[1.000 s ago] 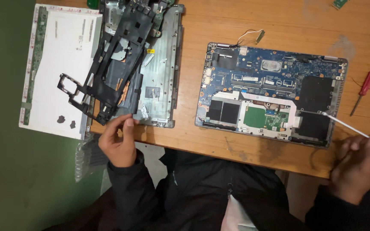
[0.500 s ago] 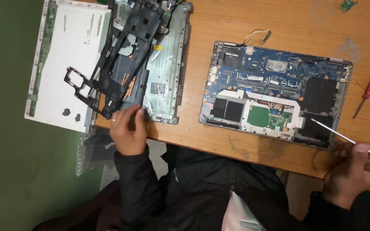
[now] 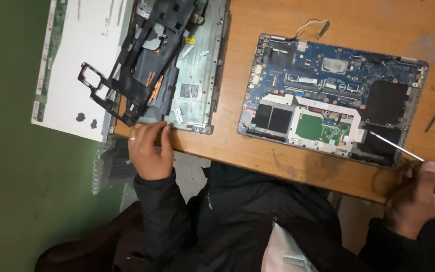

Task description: The person assembles a laptop by placing a black plastic frame over the motherboard and securing it with multiple screws using a screwdriver. The person also uses a red plastic pry tool to adjust components on the circuit board.

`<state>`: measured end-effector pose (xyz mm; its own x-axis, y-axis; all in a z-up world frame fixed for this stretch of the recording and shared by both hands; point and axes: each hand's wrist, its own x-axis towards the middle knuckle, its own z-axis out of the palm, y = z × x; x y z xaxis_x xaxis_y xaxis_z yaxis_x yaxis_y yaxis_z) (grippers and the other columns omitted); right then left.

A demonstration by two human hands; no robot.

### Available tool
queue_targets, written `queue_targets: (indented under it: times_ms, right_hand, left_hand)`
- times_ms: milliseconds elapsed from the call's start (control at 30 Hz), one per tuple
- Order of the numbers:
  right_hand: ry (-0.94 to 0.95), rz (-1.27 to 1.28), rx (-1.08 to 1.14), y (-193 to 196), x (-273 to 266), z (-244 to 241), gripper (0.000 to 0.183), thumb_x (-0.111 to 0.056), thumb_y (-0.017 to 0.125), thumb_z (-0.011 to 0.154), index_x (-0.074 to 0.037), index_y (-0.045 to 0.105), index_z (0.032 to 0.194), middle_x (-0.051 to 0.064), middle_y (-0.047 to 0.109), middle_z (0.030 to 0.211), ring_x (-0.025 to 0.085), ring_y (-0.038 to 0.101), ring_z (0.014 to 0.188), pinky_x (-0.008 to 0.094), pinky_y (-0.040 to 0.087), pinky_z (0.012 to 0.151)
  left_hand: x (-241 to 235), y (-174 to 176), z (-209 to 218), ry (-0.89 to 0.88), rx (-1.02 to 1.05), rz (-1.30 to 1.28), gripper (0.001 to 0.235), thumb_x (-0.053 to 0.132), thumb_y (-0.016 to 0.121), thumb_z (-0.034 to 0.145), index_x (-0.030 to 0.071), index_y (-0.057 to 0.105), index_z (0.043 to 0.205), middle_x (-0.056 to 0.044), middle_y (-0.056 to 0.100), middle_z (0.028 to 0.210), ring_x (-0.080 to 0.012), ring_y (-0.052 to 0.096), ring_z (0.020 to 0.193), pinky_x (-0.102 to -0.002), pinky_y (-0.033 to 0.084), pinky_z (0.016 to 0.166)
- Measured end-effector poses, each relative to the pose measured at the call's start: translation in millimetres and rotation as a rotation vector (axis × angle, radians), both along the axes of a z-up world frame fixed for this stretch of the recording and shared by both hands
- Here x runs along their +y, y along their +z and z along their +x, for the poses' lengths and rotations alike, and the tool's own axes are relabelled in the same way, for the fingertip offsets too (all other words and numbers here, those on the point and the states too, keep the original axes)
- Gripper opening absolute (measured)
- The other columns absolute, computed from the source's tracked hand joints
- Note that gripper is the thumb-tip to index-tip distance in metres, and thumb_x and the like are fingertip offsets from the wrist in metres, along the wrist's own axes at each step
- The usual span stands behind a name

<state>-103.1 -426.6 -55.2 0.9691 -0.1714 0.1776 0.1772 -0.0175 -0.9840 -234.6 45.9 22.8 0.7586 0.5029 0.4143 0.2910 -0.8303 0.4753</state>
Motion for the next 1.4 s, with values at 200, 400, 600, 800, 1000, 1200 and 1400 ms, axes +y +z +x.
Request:
queue_targets:
  times_ms: [200,400,600,800,1000,1200,1400]
  right_hand:
    - [-0.046,0.060,0.015,-7,-4,1,0.016,-0.003,0.063,0.119,-0.003,0.052,0.107,0.009,0.060,0.084,0.017,0.060,0.072,0.031,0.051,0.070]
    - [-0.018,0.159,-0.071,-11,-2,1,0.023,-0.005,0.067,0.120,-0.004,0.051,0.103,0.008,0.057,0.083,0.016,0.060,0.071,0.031,0.052,0.067]
    - [-0.105,0.102,-0.073,-9,2,4,0.020,-0.005,0.062,0.124,-0.005,0.051,0.107,0.007,0.054,0.081,0.014,0.056,0.067,0.029,0.049,0.062]
    - [-0.130,0.102,-0.052,-5,4,3,0.015,-0.009,0.060,0.125,-0.005,0.049,0.116,0.006,0.054,0.085,0.013,0.054,0.068,0.029,0.049,0.065]
    - [-0.039,0.145,-0.111,-11,0,6,0.018,-0.022,0.059,0.126,-0.006,0.052,0.128,0.009,0.063,0.101,0.017,0.063,0.079,0.029,0.053,0.067]
    - [-0.011,0.129,-0.179,-28,-45,13,0.025,-0.030,0.060,0.122,-0.005,0.057,0.120,0.011,0.067,0.110,0.020,0.067,0.088,0.033,0.054,0.073]
    - [-0.220,-0.424,-0.074,-10,-97,17,0.030,-0.032,0.056,0.121,-0.003,0.061,0.120,0.014,0.068,0.110,0.022,0.069,0.091,0.035,0.056,0.075]
  left_hand:
    - [-4,-8,4,-0.016,0.018,0.039,0.010,0.007,0.074,0.095,0.002,0.074,0.104,-0.013,0.070,0.102,-0.0357,0.062,0.098,-0.045,0.049,0.086]
    - [1,-10,13,-0.027,0.063,0.044,0.011,0.010,0.076,0.096,0.004,0.075,0.106,-0.012,0.071,0.104,-0.0353,0.062,0.098,-0.045,0.049,0.087]
    - [8,-11,19,-0.043,0.071,0.026,0.014,0.010,0.075,0.097,0.003,0.075,0.110,-0.012,0.071,0.109,-0.0350,0.062,0.104,-0.044,0.050,0.092]
    - [19,-8,19,-0.046,0.094,0.010,0.011,0.010,0.076,0.099,0.004,0.076,0.107,-0.011,0.072,0.108,-0.0346,0.062,0.103,-0.044,0.049,0.092]
    - [18,-7,18,-0.050,0.123,-0.036,0.011,0.010,0.076,0.097,0.005,0.077,0.107,-0.011,0.071,0.105,-0.0342,0.062,0.100,-0.043,0.049,0.089]
    - [25,-4,11,-0.084,0.109,-0.030,0.012,0.011,0.075,0.098,0.005,0.076,0.108,-0.010,0.072,0.109,-0.0339,0.061,0.104,-0.043,0.048,0.094]
    - [29,1,13,-0.084,0.098,0.007,0.012,0.013,0.075,0.098,0.005,0.076,0.106,-0.011,0.071,0.106,-0.0342,0.061,0.102,-0.044,0.048,0.092]
